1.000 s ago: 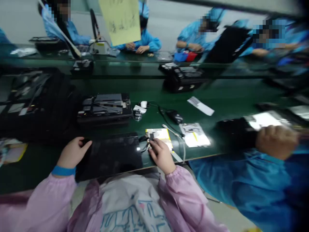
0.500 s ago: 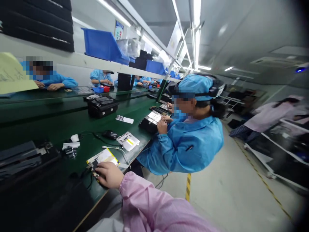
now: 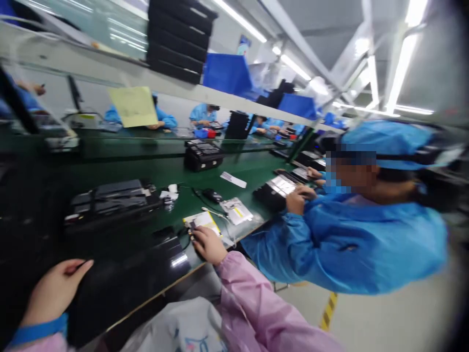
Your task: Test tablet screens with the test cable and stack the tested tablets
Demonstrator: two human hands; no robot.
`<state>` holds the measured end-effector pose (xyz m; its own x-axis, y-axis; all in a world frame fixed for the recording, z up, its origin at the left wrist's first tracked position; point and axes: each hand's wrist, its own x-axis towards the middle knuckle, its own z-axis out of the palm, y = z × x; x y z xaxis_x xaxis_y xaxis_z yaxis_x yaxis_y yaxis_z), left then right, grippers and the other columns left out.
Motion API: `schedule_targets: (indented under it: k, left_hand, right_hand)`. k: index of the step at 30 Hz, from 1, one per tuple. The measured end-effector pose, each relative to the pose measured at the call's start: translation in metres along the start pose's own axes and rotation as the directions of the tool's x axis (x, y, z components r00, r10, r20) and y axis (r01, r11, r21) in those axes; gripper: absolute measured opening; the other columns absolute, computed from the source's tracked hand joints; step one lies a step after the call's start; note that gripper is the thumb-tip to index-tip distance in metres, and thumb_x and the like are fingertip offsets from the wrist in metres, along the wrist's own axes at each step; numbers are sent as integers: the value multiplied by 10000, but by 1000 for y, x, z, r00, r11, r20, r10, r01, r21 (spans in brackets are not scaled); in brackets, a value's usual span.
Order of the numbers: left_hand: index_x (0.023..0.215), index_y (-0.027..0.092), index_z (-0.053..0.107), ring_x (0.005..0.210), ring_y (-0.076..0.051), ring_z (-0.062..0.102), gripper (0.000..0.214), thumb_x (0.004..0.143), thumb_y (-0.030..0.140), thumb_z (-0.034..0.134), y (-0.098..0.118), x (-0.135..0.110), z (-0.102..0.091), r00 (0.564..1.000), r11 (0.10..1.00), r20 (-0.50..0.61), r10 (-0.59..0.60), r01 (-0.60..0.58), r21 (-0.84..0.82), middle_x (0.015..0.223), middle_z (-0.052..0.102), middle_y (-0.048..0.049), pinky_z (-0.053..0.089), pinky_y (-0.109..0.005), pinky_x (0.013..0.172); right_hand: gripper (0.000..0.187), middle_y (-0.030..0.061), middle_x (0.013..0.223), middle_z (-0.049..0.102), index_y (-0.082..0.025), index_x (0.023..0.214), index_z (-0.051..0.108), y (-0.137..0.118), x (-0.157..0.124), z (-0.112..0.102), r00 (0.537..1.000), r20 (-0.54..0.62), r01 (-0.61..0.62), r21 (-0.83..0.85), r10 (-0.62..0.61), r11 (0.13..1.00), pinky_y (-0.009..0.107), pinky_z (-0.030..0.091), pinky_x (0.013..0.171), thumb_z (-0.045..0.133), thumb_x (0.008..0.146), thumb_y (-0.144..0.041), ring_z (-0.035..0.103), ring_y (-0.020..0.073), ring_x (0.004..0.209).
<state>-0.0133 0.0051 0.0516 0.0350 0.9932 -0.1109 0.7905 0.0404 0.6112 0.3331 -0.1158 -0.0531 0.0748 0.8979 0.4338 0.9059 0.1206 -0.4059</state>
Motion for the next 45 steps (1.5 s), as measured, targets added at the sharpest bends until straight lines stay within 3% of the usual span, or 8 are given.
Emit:
schedule_targets:
  k: [3,7,11,17,23,31,38,45]
  left_hand:
    - [631,251,566,705,-221,635,153,605,385,635,-27,15,17,998,991,-55,-14,7,-131,599,650,53,486,-307,687]
    - [637,215,569,720,-242,642,231,619,443,603,-43,18,26,992,981,-118,54,-75,-180,683,675,-47,483,-322,701]
    - [632,207,560,679,-220,626,228,661,433,577,-45,11,24,993,978,-104,63,-83,-194,651,647,-38,475,-300,653]
    - [692,196,550,594,-175,577,310,675,502,595,-48,7,23,998,919,-66,-4,-22,-393,630,601,-3,431,-261,518]
    - [734,175,562,606,-141,543,408,598,535,698,-41,3,22,999,763,-34,-39,8,-646,655,572,14,415,-236,533]
    - [808,167,569,569,-103,553,457,465,322,828,-25,0,28,976,346,167,-139,206,-916,653,589,42,404,-198,518]
    - [781,138,647,619,-124,607,162,637,156,719,-8,-2,23,952,254,280,-126,303,-918,683,646,-5,455,-215,573]
    - [838,138,724,632,-150,627,160,691,199,714,-12,4,27,919,241,366,-146,392,-888,705,693,-37,480,-244,611]
  right_hand:
    - [312,163,1213,600,-154,1135,600,0,-8,8,1000,-13,-7,30,7,1000,451,447,991,486,862,-254,548,245,1158]
    - [324,143,1108,639,-149,1136,562,5,-12,13,997,-59,-56,36,58,998,417,504,904,447,839,-202,612,216,1036]
    - [346,123,997,655,-128,1148,516,18,-1,15,987,-110,-117,-8,115,993,359,542,769,413,824,-192,641,192,887]
    - [286,120,977,652,-136,1082,547,22,23,24,991,-92,-104,-124,93,987,405,505,837,458,830,-235,598,231,922]
    - [286,125,1003,640,-132,1099,525,17,21,27,996,-63,-78,-192,68,978,426,478,852,433,866,-269,553,259,950]
    - [287,126,973,622,-151,1098,511,22,18,23,998,-24,-68,-222,64,973,416,449,823,412,878,-307,541,270,935]
    - [303,143,947,629,-124,1082,521,25,16,21,1000,-12,-26,-206,24,978,425,449,806,416,884,-327,540,284,917]
    - [352,146,1019,630,-124,1147,503,25,16,19,998,-60,-41,-170,31,985,427,463,814,426,894,-355,545,279,942]
